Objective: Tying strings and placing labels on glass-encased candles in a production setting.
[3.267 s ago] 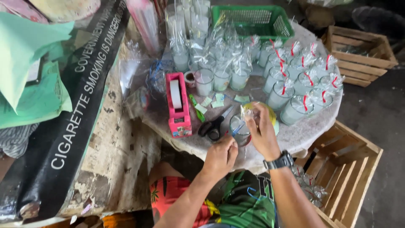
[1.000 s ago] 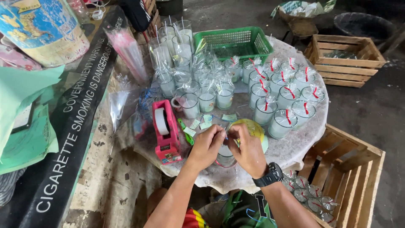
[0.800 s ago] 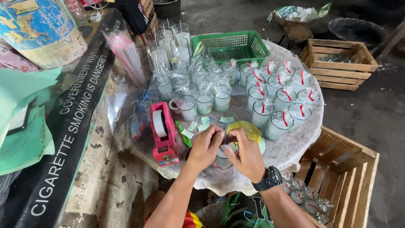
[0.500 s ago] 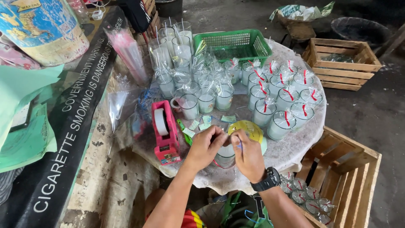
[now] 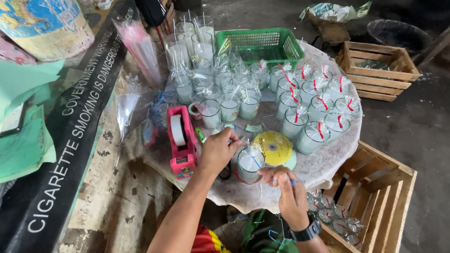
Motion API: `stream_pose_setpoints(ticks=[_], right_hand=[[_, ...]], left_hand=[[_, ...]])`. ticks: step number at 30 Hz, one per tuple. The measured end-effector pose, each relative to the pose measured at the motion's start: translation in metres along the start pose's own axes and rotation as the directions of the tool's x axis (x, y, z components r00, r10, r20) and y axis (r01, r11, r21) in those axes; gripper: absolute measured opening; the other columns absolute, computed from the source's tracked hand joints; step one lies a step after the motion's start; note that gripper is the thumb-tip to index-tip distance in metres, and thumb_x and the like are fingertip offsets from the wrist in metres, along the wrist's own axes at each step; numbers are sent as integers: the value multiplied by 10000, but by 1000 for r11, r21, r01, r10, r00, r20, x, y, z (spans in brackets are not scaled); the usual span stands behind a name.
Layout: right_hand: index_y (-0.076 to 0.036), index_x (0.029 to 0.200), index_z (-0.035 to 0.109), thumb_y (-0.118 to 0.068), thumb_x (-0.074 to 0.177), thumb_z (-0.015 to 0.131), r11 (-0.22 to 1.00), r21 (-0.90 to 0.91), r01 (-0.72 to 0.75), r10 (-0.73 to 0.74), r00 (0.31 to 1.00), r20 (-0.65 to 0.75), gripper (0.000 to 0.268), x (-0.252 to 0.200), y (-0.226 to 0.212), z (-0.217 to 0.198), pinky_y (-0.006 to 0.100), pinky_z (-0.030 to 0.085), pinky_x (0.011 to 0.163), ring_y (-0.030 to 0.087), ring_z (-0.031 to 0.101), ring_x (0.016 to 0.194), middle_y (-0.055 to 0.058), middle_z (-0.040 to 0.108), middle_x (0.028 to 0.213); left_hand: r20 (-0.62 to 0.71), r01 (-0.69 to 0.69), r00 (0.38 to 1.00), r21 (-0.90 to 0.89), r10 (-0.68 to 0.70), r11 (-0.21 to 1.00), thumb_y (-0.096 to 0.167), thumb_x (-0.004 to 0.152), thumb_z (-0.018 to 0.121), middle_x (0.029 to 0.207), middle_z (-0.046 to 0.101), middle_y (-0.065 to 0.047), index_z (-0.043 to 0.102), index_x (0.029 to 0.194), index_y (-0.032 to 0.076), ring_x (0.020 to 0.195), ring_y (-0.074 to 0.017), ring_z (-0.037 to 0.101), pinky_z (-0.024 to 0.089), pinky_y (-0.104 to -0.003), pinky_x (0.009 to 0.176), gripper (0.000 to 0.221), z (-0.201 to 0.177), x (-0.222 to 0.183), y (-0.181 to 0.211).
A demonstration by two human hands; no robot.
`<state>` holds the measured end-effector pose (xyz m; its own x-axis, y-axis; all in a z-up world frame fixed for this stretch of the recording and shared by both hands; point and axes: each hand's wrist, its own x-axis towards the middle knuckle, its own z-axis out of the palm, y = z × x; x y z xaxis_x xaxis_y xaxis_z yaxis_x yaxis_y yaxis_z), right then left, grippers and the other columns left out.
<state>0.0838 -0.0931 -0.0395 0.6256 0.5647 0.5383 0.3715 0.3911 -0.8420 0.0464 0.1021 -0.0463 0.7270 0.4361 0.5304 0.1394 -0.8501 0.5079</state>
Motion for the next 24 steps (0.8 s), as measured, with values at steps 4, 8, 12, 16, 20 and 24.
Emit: stream_pose_setpoints(ticks=[4,8,12,16,20,24], right_hand=[[-82,712,527,-365,906,271,952,-305,31,-23,999,31,428,-9,-2,1,242,430,556,201,672,793,51,620,699],[-53,701,529,-209,868,299,937,-327,123,-110,992,58,324,-11,-6,7,262,500,608,202,650,761,105,628,741],[-115,717,466,-135,774,452,799,-417,434,-341,897,281,62,-17,3,-6,385,504,822,251,596,948,84,598,934],[-88,892,541,-278,867,395,830,-118,545,-528,836,148,241,-15,7,-46,377,517,863,258,572,1011,142,538,1085],[-45,832,513,-84,883,354,723,-585,367,-360,923,134,172,13,-6,-61,230,494,632,172,591,765,100,580,854],[-143,1033,540,-147,760,577,326,-634,701,-276,712,645,276,36,0,-40,309,499,740,158,583,831,56,570,1010]], left_hand=[[-77,-174,981,88,180,981,332,745,667,497,530,25,444,712,128,408,-121,512,345,-264,334,304,6,4,-8],[-123,-281,944,190,307,941,351,732,687,503,467,26,399,715,124,415,-137,478,340,-286,349,367,12,6,-14],[-126,-189,966,261,227,947,274,731,700,755,472,-29,424,837,121,487,-202,506,372,-299,369,333,-4,6,-2],[-79,71,995,211,-55,975,293,787,586,1035,428,-85,402,1100,138,453,-216,518,384,-296,294,395,-36,-2,18],[-65,75,995,81,-70,994,283,868,489,670,473,-22,473,759,97,462,-165,489,390,-273,385,216,-37,-11,29],[426,391,844,-72,-326,917,388,897,379,629,519,-18,516,731,94,546,-139,501,418,-276,506,365,-27,-7,41]])
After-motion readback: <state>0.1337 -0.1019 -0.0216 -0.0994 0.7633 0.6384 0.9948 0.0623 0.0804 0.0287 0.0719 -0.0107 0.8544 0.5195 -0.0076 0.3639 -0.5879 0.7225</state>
